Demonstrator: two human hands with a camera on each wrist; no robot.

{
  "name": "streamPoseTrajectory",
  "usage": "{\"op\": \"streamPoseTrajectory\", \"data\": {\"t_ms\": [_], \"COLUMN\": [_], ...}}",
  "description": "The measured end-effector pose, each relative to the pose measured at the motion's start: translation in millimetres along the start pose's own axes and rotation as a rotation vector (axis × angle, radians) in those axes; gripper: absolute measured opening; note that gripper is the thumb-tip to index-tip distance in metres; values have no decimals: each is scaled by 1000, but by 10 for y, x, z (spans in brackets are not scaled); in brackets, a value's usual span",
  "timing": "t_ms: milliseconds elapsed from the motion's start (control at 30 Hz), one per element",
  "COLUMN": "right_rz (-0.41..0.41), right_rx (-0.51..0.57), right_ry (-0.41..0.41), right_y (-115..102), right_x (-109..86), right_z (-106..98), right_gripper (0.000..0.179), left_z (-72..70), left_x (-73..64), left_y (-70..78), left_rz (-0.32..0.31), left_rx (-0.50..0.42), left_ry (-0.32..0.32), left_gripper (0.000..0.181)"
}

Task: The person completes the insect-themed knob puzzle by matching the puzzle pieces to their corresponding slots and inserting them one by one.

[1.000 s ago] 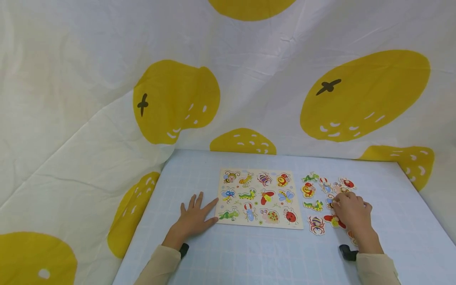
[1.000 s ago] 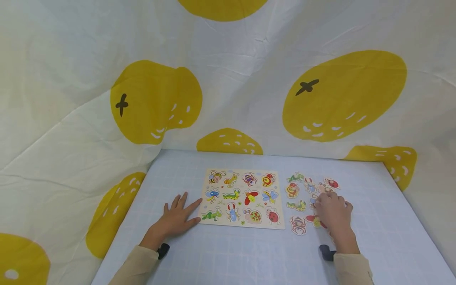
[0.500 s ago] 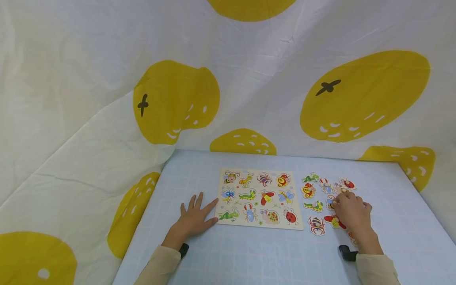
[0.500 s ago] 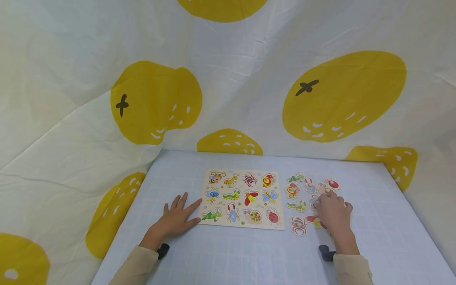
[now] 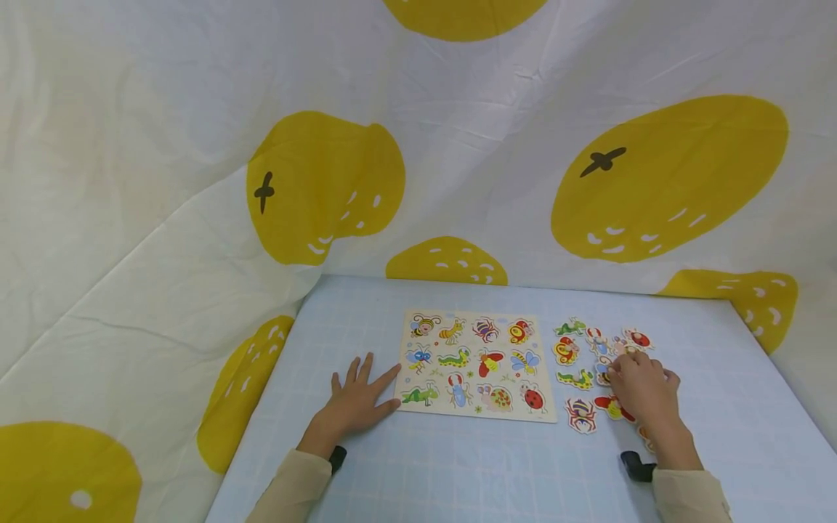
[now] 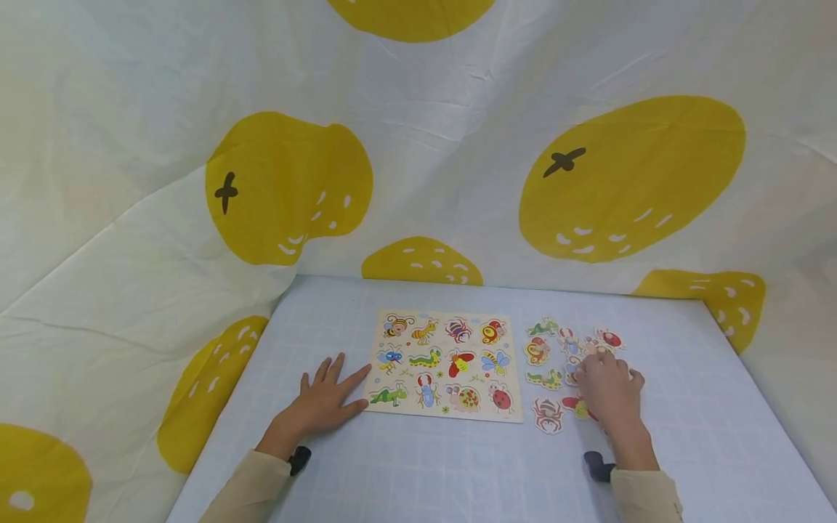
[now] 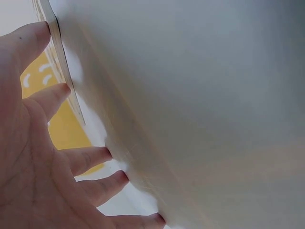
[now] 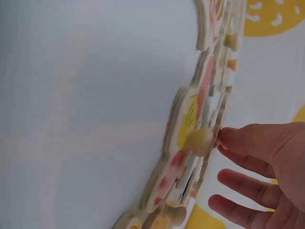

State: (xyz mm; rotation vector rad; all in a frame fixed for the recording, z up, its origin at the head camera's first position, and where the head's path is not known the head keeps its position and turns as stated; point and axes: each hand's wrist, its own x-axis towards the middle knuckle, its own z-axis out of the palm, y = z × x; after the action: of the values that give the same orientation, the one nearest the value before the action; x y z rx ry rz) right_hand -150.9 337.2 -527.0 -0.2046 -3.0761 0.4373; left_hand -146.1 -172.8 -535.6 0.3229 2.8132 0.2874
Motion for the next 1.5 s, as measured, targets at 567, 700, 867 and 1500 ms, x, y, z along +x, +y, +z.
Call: {"op": "streamPoseTrajectory", "data": {"t_ms": [567,700,867,1500], "right_rz": [-93,-114,-164,-351], "right_rx": [7,-6,-3,55], "right_ry": [45,35,32,115], "right_y": [-351,-464,-555,-1093], "right_x": [11,53,114,249], "right_z": [-76,-67,-11,158], "right_gripper": [16,16,14,8], "left_z": [5,4,1,-16], "left_x": [4,-1,-5,-2], "left_y": [-8,-7,-7,8], "left_rz": [6,6,7,0], "left_rx": [5,0,-1,0], "left_ry": [0,0,0,-22], "left_gripper": [68,68,68,69]}}
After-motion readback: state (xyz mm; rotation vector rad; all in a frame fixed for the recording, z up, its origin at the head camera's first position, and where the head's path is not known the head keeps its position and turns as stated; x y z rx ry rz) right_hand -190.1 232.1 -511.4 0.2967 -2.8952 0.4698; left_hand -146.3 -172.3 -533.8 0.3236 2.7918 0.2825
